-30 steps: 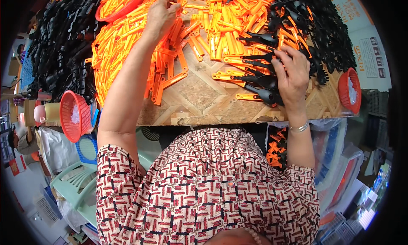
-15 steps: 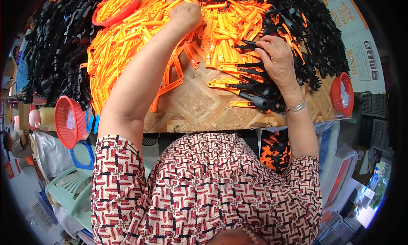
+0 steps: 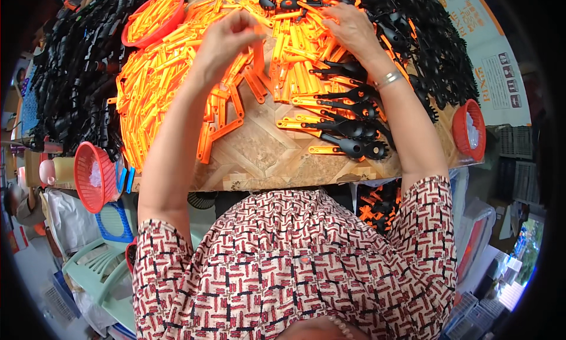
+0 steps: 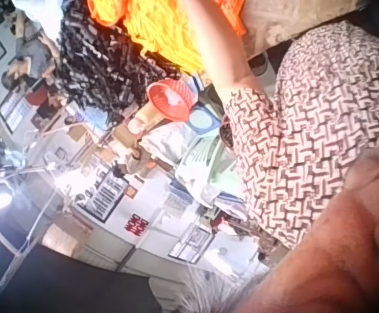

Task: The person assembles small plastic components by hand at a workbench. They repeatedly pick up orange plastic handles and black plastic heads, fit them together, and place the finished units on the table. The person occasionally uses a hammer to secure the parts.

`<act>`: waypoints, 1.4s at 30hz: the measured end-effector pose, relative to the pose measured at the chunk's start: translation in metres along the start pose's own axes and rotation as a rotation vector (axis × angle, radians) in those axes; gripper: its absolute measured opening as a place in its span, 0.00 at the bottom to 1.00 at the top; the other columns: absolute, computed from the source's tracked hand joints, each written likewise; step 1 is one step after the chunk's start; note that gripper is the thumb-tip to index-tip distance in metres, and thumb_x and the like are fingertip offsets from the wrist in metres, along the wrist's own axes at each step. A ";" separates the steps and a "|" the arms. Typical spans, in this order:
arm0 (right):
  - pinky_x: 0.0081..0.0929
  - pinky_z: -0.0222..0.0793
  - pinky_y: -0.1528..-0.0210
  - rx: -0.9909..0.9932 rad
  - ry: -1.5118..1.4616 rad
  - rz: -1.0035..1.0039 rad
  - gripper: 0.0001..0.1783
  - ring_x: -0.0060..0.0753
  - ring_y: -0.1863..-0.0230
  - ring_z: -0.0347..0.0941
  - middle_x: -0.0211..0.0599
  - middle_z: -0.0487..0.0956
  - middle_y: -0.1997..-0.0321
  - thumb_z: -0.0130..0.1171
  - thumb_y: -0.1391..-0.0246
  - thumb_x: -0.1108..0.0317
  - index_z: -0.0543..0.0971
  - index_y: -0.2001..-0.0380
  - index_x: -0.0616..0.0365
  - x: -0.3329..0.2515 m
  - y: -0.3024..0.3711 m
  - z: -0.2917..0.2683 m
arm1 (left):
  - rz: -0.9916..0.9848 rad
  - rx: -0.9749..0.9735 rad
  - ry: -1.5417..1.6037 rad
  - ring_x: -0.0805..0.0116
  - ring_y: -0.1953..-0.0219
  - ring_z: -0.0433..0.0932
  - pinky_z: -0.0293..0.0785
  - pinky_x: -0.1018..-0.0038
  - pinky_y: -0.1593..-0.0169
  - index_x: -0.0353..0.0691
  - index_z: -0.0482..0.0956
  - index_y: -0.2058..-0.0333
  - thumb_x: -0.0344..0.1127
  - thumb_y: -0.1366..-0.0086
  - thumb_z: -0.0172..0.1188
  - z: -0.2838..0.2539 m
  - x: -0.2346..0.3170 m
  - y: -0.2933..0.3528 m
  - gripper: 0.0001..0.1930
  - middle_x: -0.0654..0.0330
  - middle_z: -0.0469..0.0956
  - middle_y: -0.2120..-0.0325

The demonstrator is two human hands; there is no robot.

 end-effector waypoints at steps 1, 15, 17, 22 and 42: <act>0.42 0.75 0.52 0.021 0.025 -0.019 0.14 0.44 0.55 0.79 0.35 0.81 0.58 0.63 0.42 0.59 0.83 0.55 0.52 -0.005 -0.008 0.008 | -0.057 0.005 -0.075 0.81 0.69 0.74 0.69 0.81 0.65 0.39 0.78 0.62 0.35 0.35 0.67 0.009 0.003 0.025 0.09 0.66 0.80 0.70; 0.39 0.76 0.57 -0.050 0.017 -0.302 0.18 0.44 0.56 0.79 0.34 0.77 0.51 0.64 0.41 0.65 0.76 0.48 0.48 -0.014 -0.039 0.046 | 0.150 -0.165 -0.624 0.49 0.60 0.80 0.77 0.61 0.57 0.38 0.78 0.49 0.32 0.35 0.64 0.054 0.009 0.119 0.16 0.49 0.77 0.61; 0.38 0.76 0.60 -0.072 -0.035 -0.266 0.17 0.43 0.58 0.80 0.34 0.76 0.52 0.63 0.41 0.66 0.77 0.48 0.48 -0.017 -0.034 0.033 | 0.099 -0.202 -0.619 0.49 0.59 0.80 0.78 0.61 0.55 0.38 0.78 0.49 0.32 0.34 0.63 0.053 0.012 0.119 0.16 0.50 0.77 0.61; 0.34 0.77 0.61 -0.081 -0.141 -0.159 0.18 0.41 0.60 0.81 0.34 0.77 0.53 0.64 0.41 0.70 0.79 0.48 0.50 -0.027 -0.004 -0.031 | 0.135 -0.154 -0.588 0.56 0.64 0.83 0.79 0.65 0.58 0.38 0.81 0.52 0.33 0.33 0.64 0.039 0.017 0.126 0.13 0.52 0.82 0.64; 0.16 0.71 0.61 -0.124 -0.704 0.521 0.23 0.15 0.67 0.73 0.30 0.82 0.50 0.58 0.42 0.82 0.81 0.43 0.58 0.001 0.086 -0.076 | 0.109 0.436 -1.073 0.60 0.64 0.85 0.78 0.68 0.57 0.42 0.85 0.54 0.42 0.30 0.62 -0.135 -0.002 0.043 0.13 0.55 0.86 0.68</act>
Point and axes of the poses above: each hand's wrist, its own y-axis away from the middle knuckle, its own z-axis out of the palm, x = y × z, the point moved 5 cm from there along -y, towards the middle knuckle
